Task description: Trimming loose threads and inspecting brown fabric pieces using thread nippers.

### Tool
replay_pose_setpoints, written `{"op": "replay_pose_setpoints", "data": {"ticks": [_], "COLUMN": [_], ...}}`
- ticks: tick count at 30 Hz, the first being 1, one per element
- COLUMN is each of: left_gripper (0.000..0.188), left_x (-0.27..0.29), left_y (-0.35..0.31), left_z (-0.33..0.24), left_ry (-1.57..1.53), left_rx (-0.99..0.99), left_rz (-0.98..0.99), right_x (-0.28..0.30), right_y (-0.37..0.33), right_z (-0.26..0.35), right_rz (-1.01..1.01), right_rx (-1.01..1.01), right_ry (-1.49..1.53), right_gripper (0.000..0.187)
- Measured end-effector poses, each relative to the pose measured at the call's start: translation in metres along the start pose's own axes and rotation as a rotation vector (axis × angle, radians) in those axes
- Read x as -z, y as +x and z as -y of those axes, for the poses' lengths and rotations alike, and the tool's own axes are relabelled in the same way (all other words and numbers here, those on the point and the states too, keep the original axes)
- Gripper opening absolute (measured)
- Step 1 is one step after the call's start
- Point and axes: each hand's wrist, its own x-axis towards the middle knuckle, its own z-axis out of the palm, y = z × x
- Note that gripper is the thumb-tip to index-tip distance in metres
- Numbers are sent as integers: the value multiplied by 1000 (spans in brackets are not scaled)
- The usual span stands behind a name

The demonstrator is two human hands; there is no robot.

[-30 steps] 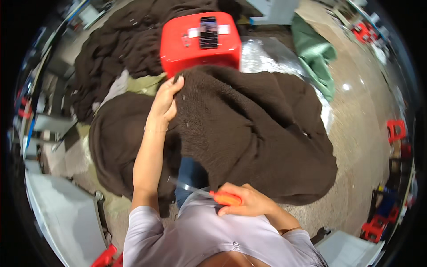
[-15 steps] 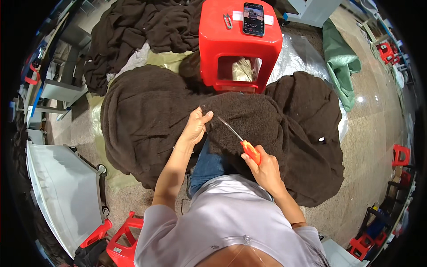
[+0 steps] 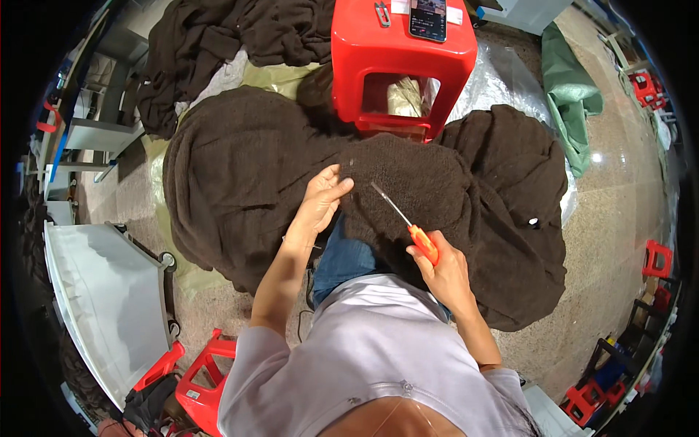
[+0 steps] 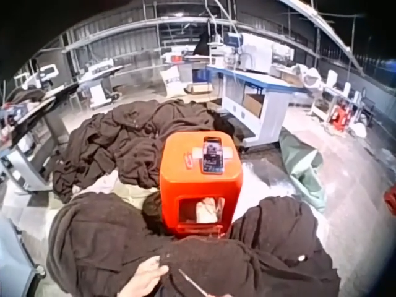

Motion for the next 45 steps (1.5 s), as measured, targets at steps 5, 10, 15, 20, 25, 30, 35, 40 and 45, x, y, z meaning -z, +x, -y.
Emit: {"op": "replay_pose_setpoints", "data": {"ticks": [5, 10, 15, 20, 25, 30, 35, 40, 45], "left_gripper": [39, 44, 44, 42, 42, 42, 45, 44, 36], "left_x": [-8, -1, 1, -5, 0, -3, -4, -4, -21], "left_y": [0, 6, 4, -9, -24, -30, -39, -50, -68], "left_z": [5, 15, 17, 14, 18, 20, 16, 18, 27], "left_ry": [105, 135, 161, 111, 161, 179, 204, 169, 250], "left_rx": [-92, -92, -37, -60, 24, -39, 44, 65, 110], "left_rz": [-47, -78, -103, -91, -71, -132, -66, -137, -123], "right_x": [-9, -6, -8, 2, 9, 6, 3, 10, 30], "right_y": [-2, 5, 4, -2, -14, -15, -12, -14, -20], "right_z": [-6, -1, -6, -4, -8, -8, -5, -6, -11], "right_rz": [19, -35, -48, 16, 166, 172, 137, 204, 152], "right_rx": [-17, -17, -33, -30, -8, -10, 16, 2, -44], "right_ry": [-5, -36, 3, -46, -173, -143, -66, -160, 100], "right_gripper": [28, 30, 34, 33, 35, 36, 34, 34, 25]}}
